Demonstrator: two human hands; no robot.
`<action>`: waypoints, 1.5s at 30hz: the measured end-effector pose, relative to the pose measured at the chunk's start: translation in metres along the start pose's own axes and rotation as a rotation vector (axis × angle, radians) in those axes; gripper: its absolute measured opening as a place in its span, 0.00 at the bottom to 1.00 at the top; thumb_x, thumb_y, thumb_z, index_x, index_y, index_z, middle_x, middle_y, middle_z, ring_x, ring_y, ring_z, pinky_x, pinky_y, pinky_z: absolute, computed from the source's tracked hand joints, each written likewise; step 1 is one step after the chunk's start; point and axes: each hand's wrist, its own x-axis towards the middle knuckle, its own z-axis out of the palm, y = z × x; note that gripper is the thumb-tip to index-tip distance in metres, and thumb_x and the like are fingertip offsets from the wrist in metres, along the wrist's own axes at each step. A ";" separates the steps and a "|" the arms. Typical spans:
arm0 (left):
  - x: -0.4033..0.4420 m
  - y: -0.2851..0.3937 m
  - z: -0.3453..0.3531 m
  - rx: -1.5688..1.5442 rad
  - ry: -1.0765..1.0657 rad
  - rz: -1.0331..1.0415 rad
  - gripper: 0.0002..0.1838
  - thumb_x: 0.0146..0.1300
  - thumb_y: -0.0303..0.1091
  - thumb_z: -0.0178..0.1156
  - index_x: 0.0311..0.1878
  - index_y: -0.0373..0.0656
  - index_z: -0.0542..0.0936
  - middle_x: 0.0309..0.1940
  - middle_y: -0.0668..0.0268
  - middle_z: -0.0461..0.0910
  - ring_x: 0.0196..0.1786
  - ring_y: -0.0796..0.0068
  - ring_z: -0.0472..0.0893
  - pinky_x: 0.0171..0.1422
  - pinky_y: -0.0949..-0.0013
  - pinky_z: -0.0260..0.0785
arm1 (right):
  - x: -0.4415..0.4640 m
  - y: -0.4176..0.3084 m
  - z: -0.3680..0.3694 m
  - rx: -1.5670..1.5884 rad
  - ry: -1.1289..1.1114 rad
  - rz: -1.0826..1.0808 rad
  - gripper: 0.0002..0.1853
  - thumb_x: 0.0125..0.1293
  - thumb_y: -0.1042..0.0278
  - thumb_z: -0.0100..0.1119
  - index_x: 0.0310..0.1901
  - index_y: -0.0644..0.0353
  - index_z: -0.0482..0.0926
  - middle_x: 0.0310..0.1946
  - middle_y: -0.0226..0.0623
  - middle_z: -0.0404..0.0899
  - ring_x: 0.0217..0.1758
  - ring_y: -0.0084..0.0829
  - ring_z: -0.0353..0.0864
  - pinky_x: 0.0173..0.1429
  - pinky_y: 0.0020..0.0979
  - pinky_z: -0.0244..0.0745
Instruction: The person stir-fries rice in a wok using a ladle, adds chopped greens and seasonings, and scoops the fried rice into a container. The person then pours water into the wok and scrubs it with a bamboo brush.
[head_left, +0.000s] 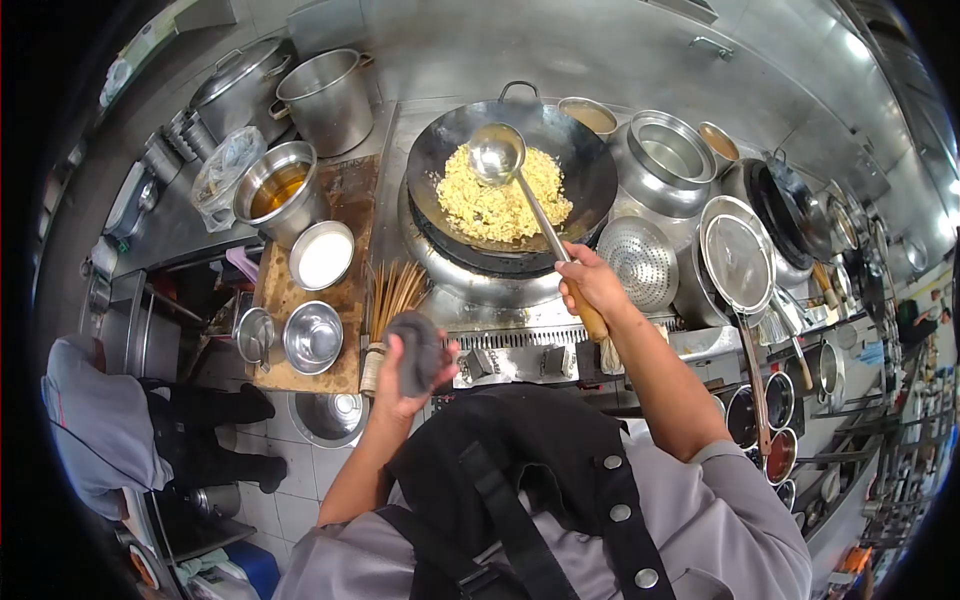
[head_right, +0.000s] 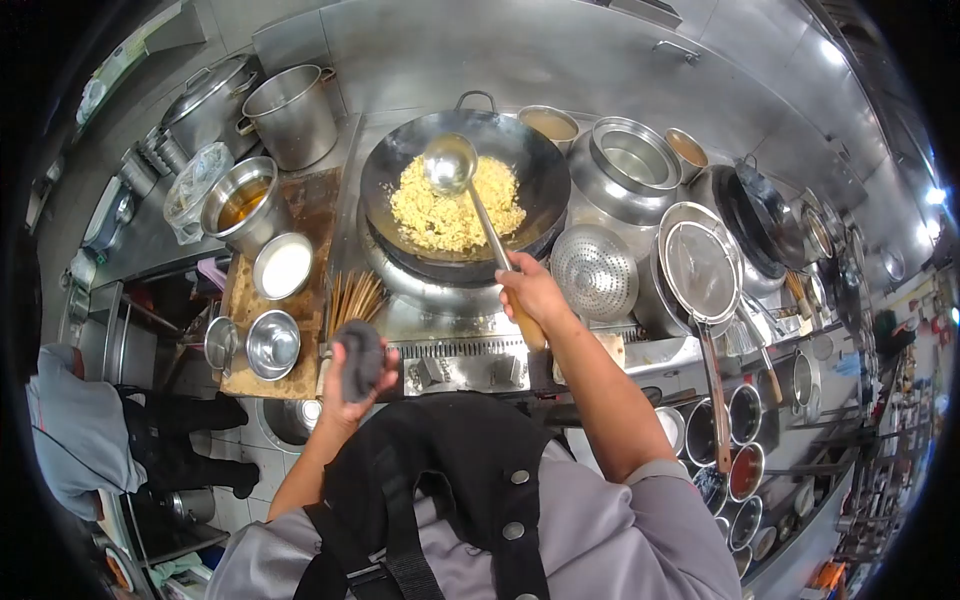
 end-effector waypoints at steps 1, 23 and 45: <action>0.001 -0.005 -0.005 0.002 0.002 0.001 0.43 0.65 0.59 0.69 0.73 0.39 0.68 0.61 0.49 0.77 0.60 0.52 0.80 0.44 0.67 0.83 | -0.002 -0.005 0.001 -0.088 0.015 -0.062 0.30 0.73 0.68 0.61 0.74 0.58 0.65 0.24 0.30 0.76 0.20 0.23 0.74 0.23 0.29 0.71; 0.214 -0.024 0.092 -0.035 0.420 -0.163 0.23 0.76 0.39 0.59 0.69 0.45 0.67 0.64 0.53 0.73 0.66 0.47 0.75 0.65 0.36 0.75 | -0.135 -0.023 -0.088 -1.165 0.103 -0.325 0.37 0.62 0.72 0.64 0.75 0.45 0.70 0.40 0.56 0.85 0.41 0.57 0.86 0.48 0.51 0.80; 0.123 -0.078 0.027 0.143 0.274 0.013 0.10 0.67 0.26 0.61 0.49 0.39 0.74 0.41 0.57 0.79 0.45 0.57 0.83 0.49 0.50 0.83 | -0.109 0.051 -0.069 -1.245 0.197 -0.194 0.39 0.68 0.64 0.61 0.80 0.39 0.59 0.35 0.60 0.83 0.37 0.56 0.84 0.46 0.51 0.78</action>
